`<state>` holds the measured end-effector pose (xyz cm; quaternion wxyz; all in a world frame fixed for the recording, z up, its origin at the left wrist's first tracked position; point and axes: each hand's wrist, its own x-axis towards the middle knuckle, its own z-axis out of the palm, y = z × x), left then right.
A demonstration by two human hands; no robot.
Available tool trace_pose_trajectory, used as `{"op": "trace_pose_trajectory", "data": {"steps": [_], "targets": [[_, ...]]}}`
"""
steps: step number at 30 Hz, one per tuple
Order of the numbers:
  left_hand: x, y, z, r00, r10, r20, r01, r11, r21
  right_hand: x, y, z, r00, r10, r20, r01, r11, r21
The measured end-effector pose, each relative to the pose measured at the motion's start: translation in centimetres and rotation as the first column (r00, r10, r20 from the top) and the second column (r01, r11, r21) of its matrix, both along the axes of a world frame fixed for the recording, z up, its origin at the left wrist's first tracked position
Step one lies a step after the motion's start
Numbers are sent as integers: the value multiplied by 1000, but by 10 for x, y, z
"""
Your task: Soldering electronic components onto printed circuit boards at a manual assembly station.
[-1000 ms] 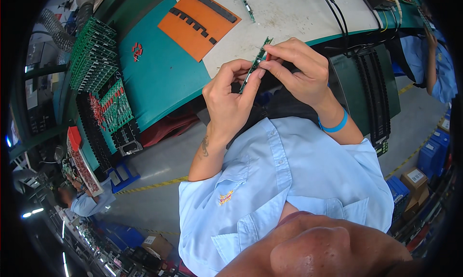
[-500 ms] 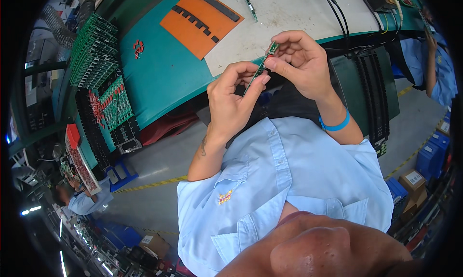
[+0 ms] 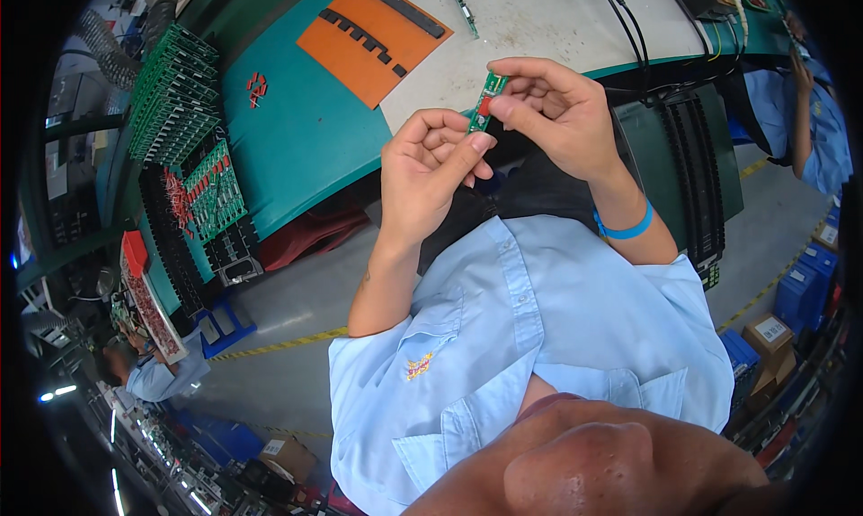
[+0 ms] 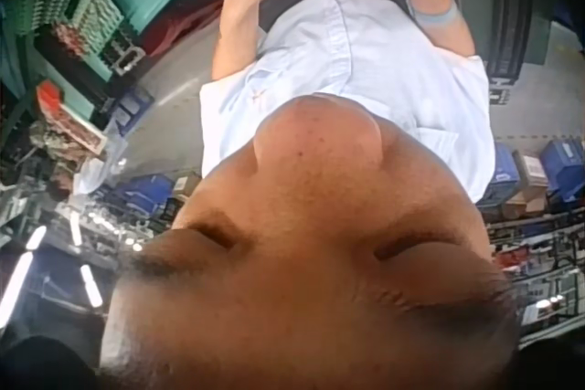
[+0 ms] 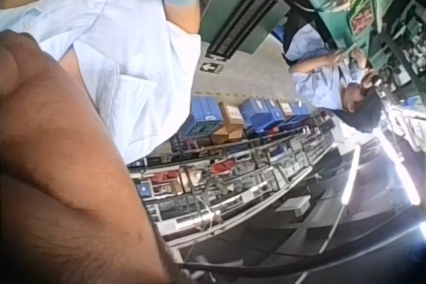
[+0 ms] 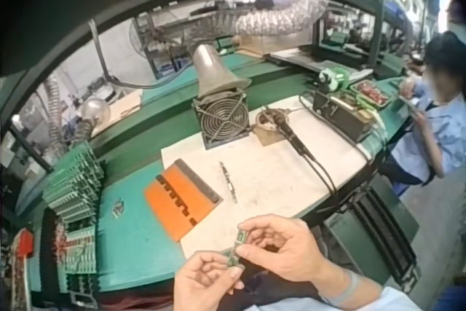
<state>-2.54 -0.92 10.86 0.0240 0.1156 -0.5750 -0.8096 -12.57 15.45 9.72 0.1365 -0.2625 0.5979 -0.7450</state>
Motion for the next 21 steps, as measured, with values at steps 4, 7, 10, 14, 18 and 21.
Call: {"op": "trace_pose_trajectory", "data": {"steps": [4, 7, 10, 14, 18, 21], "targets": [[2, 1, -5, 998, -13, -54, 8, 995, -104, 0, -2, -1, 999, 6, -40, -7, 1000, -10], [2, -4, -12, 998, -60, 25, 50, 951, 304, 2, 3, -1, 996, 80, -43, -81, 996, -42], [3, -15, -21, 986, -164, 11, 139, 864, 484, 0, 5, -3, 983, 163, -84, -169, 984, -60], [5, -28, -31, 907, -406, -112, 382, 682, 623, -5, 5, -7, 931, 316, -184, -329, 943, -44], [7, -31, -33, 861, -493, -120, 459, 656, 598, -8, 5, -9, 891, 420, -174, -438, 896, -79], [9, -31, -30, 860, -507, -64, 474, 745, 469, -12, 8, -7, 876, 435, -209, -455, 889, -57]]}}
